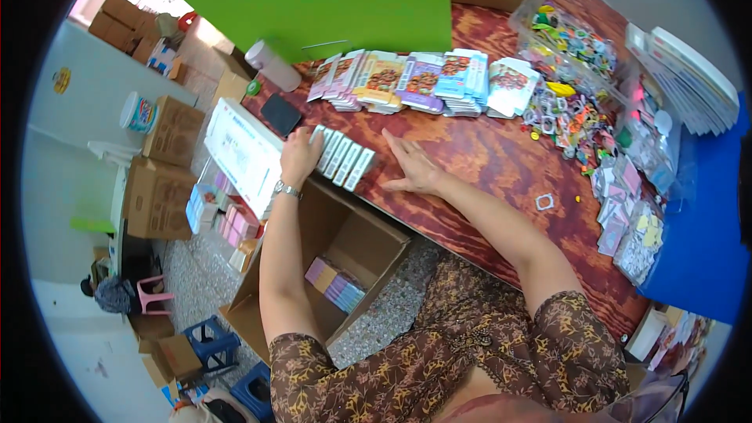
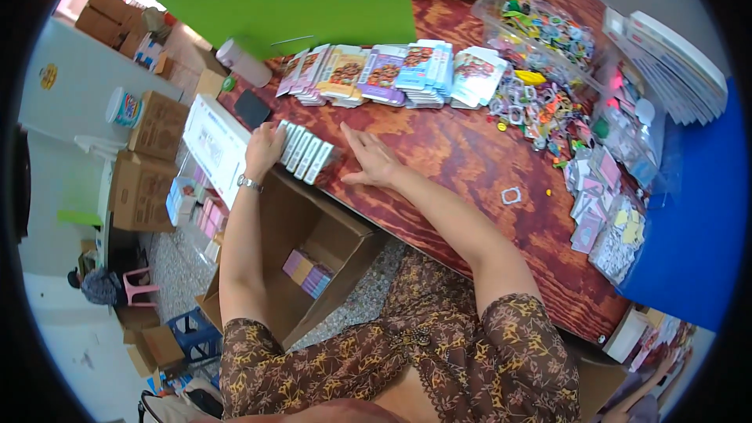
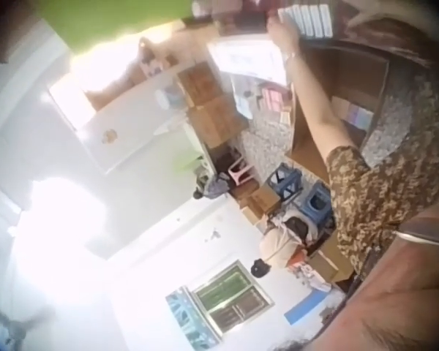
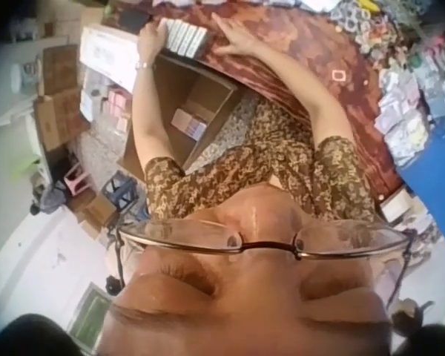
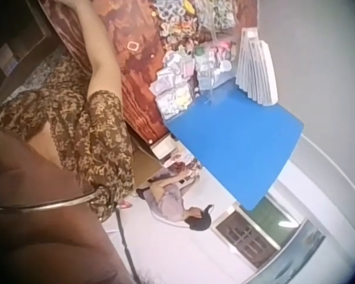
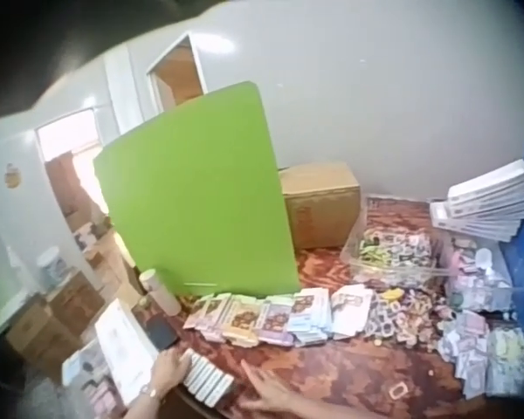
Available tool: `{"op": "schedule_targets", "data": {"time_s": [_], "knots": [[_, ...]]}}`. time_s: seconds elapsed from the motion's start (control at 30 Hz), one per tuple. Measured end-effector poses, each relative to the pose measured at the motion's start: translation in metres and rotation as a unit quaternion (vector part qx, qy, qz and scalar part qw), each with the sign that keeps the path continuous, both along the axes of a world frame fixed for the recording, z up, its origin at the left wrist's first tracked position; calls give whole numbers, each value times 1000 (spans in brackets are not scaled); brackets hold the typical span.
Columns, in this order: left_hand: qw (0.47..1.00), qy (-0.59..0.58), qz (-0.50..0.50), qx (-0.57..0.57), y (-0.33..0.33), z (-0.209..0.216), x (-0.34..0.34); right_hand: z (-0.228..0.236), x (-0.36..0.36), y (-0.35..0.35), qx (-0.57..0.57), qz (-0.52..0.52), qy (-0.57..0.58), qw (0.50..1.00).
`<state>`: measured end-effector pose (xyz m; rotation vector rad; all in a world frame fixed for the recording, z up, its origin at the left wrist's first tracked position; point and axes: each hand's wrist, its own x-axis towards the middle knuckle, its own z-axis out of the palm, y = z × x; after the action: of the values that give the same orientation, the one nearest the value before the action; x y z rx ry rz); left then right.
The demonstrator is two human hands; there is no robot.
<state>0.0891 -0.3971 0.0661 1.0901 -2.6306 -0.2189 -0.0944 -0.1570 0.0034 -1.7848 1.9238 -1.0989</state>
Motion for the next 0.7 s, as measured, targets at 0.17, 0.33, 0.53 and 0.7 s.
{"op": "schedule_targets", "data": {"time_s": [0.17, 0.33, 0.53, 0.7], "knots": [[976, 121, -138, -115, 72, 30, -79, 1, -19, 65, -8, -28, -2, 1000], [955, 186, -232, -17, 156, 3, -208, 4, -8, 133, 24, -54, 83, 995], [990, 38, -135, -17, 176, -9, -294, 22, 16, 197, 37, -25, 73, 996], [991, -71, -111, -4, 172, -12, -309, 25, 23, 229, 67, -27, 30, 997]]}}
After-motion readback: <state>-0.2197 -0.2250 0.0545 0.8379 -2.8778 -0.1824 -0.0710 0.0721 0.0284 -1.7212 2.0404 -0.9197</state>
